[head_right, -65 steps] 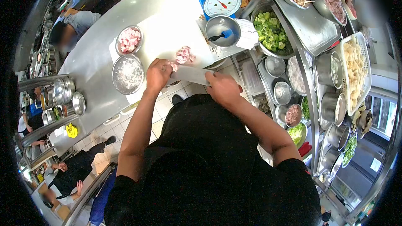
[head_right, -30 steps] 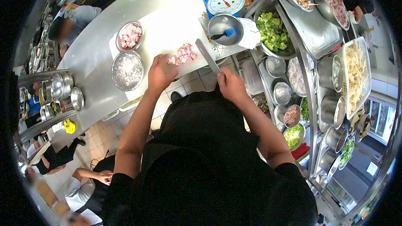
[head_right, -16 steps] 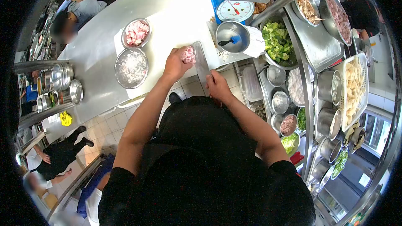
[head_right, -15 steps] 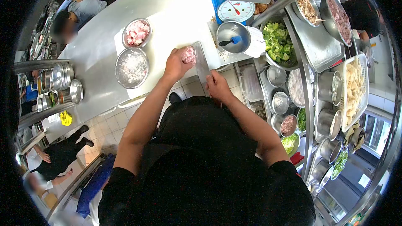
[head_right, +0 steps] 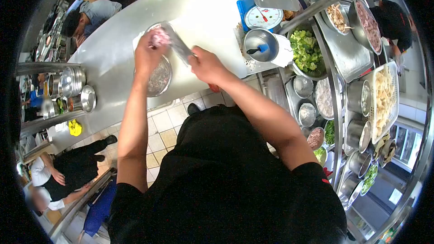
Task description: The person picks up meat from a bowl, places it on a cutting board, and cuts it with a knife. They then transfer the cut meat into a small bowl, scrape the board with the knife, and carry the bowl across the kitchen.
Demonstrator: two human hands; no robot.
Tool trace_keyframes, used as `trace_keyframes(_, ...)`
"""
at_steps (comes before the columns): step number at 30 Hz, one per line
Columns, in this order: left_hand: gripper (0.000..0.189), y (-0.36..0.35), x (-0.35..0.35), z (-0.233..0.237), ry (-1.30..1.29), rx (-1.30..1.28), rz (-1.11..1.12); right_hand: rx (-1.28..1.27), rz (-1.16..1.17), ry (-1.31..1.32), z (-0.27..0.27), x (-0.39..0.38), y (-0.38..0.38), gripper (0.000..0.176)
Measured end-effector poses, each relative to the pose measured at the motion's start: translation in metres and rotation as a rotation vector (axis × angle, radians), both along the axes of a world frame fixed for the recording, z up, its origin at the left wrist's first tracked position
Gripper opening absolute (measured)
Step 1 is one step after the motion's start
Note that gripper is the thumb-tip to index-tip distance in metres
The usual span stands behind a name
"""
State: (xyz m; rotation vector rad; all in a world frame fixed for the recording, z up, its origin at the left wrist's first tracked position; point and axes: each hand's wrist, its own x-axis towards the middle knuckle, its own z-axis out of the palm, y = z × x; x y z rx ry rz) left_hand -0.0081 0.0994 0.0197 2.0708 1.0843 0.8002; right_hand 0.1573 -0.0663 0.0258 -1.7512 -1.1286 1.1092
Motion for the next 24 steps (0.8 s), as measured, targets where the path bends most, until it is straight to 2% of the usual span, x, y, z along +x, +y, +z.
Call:
trace_keyframes(1, 0.047, 0.022, -0.007, -0.007, -0.029, 0.012, 0.025, 0.004, -0.012, -0.001, 0.005, -0.005, 0.020, 0.025)
trace_keyframes(2, 0.047, 0.036, -0.013, -0.006, -0.028, 0.014, 0.014, -0.045, 0.019, -0.147, 0.010, -0.010, 0.037, 0.025)
trace_keyframes(3, 0.045, 0.049, -0.019, -0.003, 0.104, -0.149, -0.069, -0.094, 0.050, -0.294, 0.014, -0.014, 0.046, 0.025)
trace_keyframes(4, 0.044, 0.066, -0.023, -0.001, 0.236, -0.310, -0.151, -0.090, 0.039, -0.296, 0.015, -0.015, 0.050, 0.025)
trace_keyframes(6, 0.043, 0.098, -0.031, -0.018, 0.243, -0.249, -0.177, -0.133, 0.052, -0.449, 0.017, -0.017, 0.055, 0.026)
trace_keyframes(9, 0.041, 0.123, -0.037, -0.027, 0.228, -0.217, -0.193, -0.184, -0.017, -0.412, 0.048, -0.016, 0.041, 0.025)
trace_keyframes(11, 0.041, 0.128, -0.037, -0.016, 0.296, -0.235, -0.169, -0.152, -0.075, -0.388, 0.033, -0.010, 0.031, 0.024)
trace_keyframes(13, 0.038, 0.135, -0.042, -0.029, 0.232, -0.240, -0.179, -0.014, -0.161, -0.386, 0.019, 0.001, 0.019, 0.023)
trace_keyframes(15, 0.033, 0.144, -0.048, -0.041, 0.115, -0.230, -0.234, -0.034, -0.201, -0.395, 0.012, 0.009, -0.005, 0.025)
trace_keyframes(18, 0.031, 0.131, -0.058, -0.023, 0.056, -0.258, -0.191, -0.134, -0.250, -0.513, 0.015, 0.003, -0.047, 0.024)
trace_keyframes(20, 0.031, 0.119, -0.064, -0.006, -0.042, -0.382, -0.118, -0.072, -0.323, -0.678, -0.021, 0.004, -0.064, 0.028)
trace_keyframes(21, 0.031, 0.115, -0.066, -0.001, -0.050, -0.372, -0.121, -0.061, -0.328, -0.686, -0.038, 0.007, -0.064, 0.028)
trace_keyframes(23, 0.031, 0.103, -0.075, 0.008, -0.220, -0.536, -0.159, -0.048, -0.375, -0.731, -0.064, 0.004, -0.067, 0.035)
trace_keyframes(24, 0.031, 0.095, -0.081, 0.017, -0.244, -0.566, -0.156, -0.124, -0.356, -0.754, -0.067, 0.003, -0.064, 0.036)
